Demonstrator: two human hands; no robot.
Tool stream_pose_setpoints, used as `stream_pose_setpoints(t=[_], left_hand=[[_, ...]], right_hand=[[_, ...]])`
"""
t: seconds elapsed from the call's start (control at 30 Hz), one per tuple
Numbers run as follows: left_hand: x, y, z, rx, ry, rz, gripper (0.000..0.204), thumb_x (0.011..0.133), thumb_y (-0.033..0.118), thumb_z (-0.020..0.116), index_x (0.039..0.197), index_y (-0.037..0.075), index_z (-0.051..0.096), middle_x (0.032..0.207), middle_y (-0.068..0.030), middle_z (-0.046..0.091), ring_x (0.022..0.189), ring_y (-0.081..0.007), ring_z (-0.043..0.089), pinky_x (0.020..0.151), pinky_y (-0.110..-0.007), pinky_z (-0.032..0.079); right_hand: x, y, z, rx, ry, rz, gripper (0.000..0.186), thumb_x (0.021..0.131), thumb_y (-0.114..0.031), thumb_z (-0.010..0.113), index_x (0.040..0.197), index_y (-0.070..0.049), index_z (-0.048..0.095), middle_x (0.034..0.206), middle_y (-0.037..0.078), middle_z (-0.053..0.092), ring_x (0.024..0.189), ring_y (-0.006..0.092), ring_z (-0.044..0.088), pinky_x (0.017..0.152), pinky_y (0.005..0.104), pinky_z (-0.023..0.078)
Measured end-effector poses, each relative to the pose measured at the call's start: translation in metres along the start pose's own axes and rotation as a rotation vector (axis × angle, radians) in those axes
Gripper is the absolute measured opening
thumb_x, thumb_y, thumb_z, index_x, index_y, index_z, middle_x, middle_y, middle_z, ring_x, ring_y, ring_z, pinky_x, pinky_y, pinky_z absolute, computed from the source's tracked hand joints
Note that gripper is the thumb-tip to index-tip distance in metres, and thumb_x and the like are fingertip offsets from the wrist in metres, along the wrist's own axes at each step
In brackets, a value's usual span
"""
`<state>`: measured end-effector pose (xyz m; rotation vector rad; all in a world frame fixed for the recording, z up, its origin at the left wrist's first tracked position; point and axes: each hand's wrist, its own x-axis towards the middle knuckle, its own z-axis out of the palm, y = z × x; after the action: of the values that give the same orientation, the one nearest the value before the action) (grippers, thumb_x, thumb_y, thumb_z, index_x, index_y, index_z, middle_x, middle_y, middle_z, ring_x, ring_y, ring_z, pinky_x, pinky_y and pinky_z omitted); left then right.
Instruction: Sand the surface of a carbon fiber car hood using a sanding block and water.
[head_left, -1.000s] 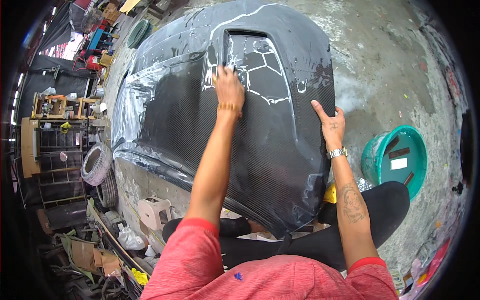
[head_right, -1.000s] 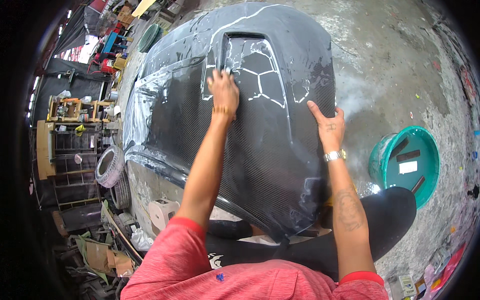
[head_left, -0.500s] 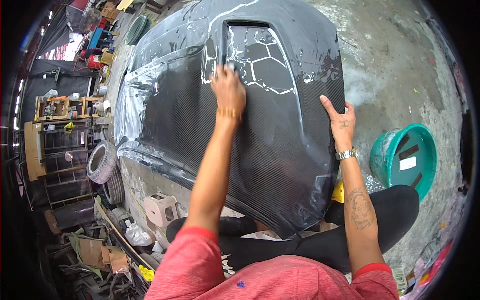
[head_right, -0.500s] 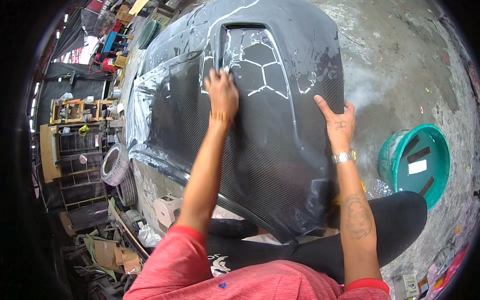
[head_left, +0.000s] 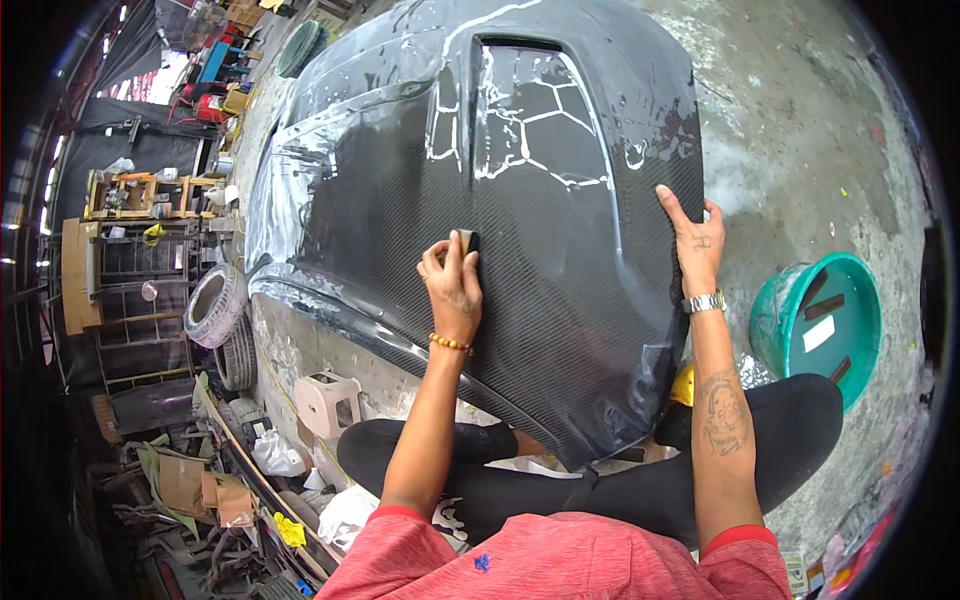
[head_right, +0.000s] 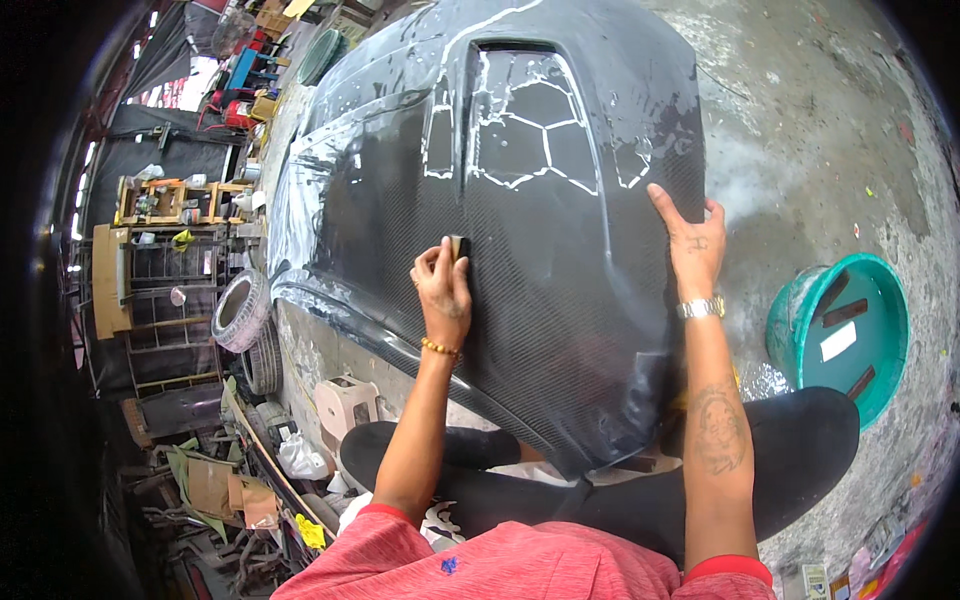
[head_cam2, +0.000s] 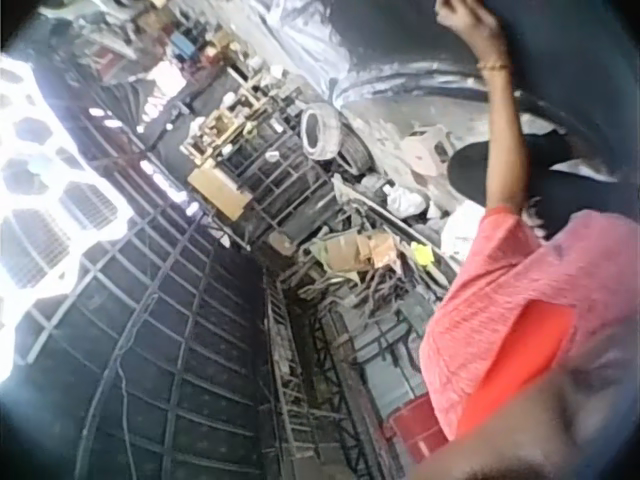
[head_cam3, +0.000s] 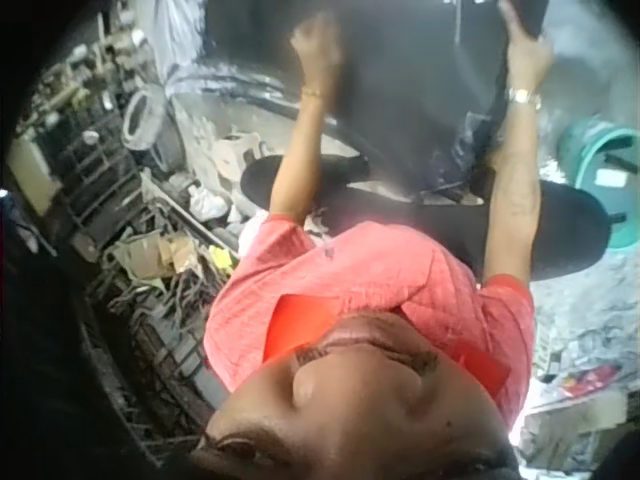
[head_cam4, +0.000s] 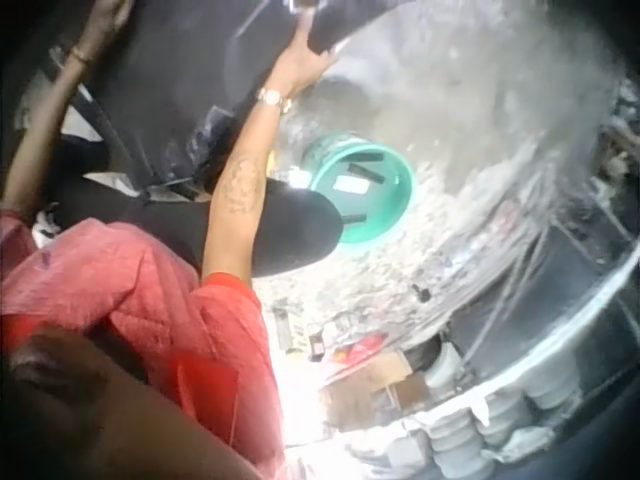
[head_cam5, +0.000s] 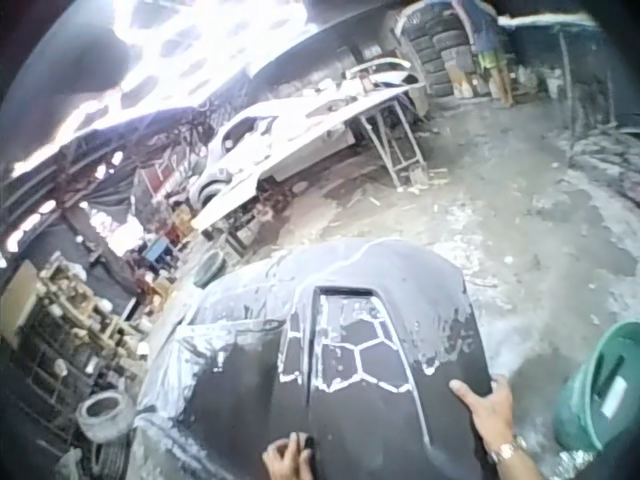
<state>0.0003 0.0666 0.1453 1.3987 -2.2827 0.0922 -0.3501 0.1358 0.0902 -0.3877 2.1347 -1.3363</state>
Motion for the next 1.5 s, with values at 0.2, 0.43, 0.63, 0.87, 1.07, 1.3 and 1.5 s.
stream_pose_setpoints(t=[0.2, 0.43, 0.63, 0.87, 1.07, 1.3, 1.5], left_hand=[[0.157, -0.039, 0.047, -0.026, 0.205, 0.053, 0.028, 0.090, 0.012, 0.071, 0.117, 0.007, 0.073, 0.114, -0.0143, 0.063, 0.101, -0.0366, 0.055, 0.089, -0.049, 0.045], [0.099, 0.035, 0.059, -0.286, 0.118, 0.077, 0.021, 0.090, 0.010, 0.072, 0.109, 0.004, 0.076, 0.095, -0.0154, 0.071, 0.087, -0.0320, 0.069, 0.075, -0.042, 0.054], [0.066, -0.026, 0.048, -0.136, 0.087, 0.090, 0.035, 0.095, 0.004, 0.063, 0.129, -0.001, 0.067, 0.117, -0.0183, 0.063, 0.109, -0.0334, 0.058, 0.099, -0.045, 0.041], [0.232, -0.009, 0.146, -0.057, 0.176, 0.007, 0.029, 0.094, 0.014, 0.069, 0.122, 0.008, 0.074, 0.109, -0.0165, 0.062, 0.098, -0.0377, 0.057, 0.092, -0.047, 0.046], [0.032, 0.018, 0.055, -0.206, 0.070, -0.014, 0.047, 0.087, 0.001, 0.070, 0.133, 0.003, 0.068, 0.113, -0.0162, 0.062, 0.106, -0.0329, 0.055, 0.092, -0.045, 0.043], [0.197, 0.016, 0.109, -0.220, 0.178, 0.202, 0.028, 0.092, 0.011, 0.067, 0.120, 0.003, 0.069, 0.108, -0.0204, 0.060, 0.099, -0.0400, 0.056, 0.090, -0.050, 0.046], [0.270, -0.031, 0.130, -0.017, 0.160, 0.069, 0.023, 0.093, 0.015, 0.066, 0.114, 0.007, 0.071, 0.113, -0.0202, 0.061, 0.103, -0.0418, 0.056, 0.088, -0.052, 0.047]], right_hand=[[0.008, 0.002, 0.011, -0.082, 0.024, -0.055, 0.109, 0.066, -0.070, 0.088, 0.133, 0.010, 0.055, 0.120, 0.023, 0.068, 0.109, 0.0290, 0.066, 0.099, 0.0369, 0.049], [0.017, -0.005, -0.038, 0.077, -0.012, -0.054, 0.096, 0.073, -0.059, 0.089, 0.120, 0.018, 0.056, 0.114, 0.025, 0.066, 0.106, 0.0275, 0.062, 0.094, 0.0396, 0.051], [0.017, -0.002, 0.000, -0.030, -0.044, 0.043, 0.110, 0.067, -0.071, 0.086, 0.136, 0.007, 0.050, 0.123, 0.030, 0.067, 0.117, 0.0369, 0.066, 0.099, 0.0431, 0.051], [0.070, 0.016, -0.008, -0.005, -0.018, 0.001, 0.110, 0.065, -0.073, 0.087, 0.135, 0.005, 0.051, 0.120, 0.029, 0.069, 0.114, 0.0381, 0.068, 0.098, 0.0419, 0.052], [0.060, 0.017, -0.018, -0.077, 0.018, -0.056, 0.118, 0.066, -0.075, 0.084, 0.137, 0.013, 0.050, 0.132, 0.033, 0.061, 0.128, 0.0420, 0.058, 0.108, 0.0467, 0.045], [0.053, 0.010, -0.040, 0.031, -0.021, 0.003, 0.100, 0.073, -0.062, 0.088, 0.130, 0.014, 0.054, 0.127, 0.027, 0.063, 0.118, 0.0326, 0.061, 0.104, 0.0405, 0.046], [0.047, 0.022, -0.002, -0.013, -0.007, -0.029, 0.097, 0.074, -0.060, 0.089, 0.129, 0.013, 0.055, 0.124, 0.027, 0.064, 0.116, 0.0329, 0.062, 0.103, 0.0398, 0.046]])
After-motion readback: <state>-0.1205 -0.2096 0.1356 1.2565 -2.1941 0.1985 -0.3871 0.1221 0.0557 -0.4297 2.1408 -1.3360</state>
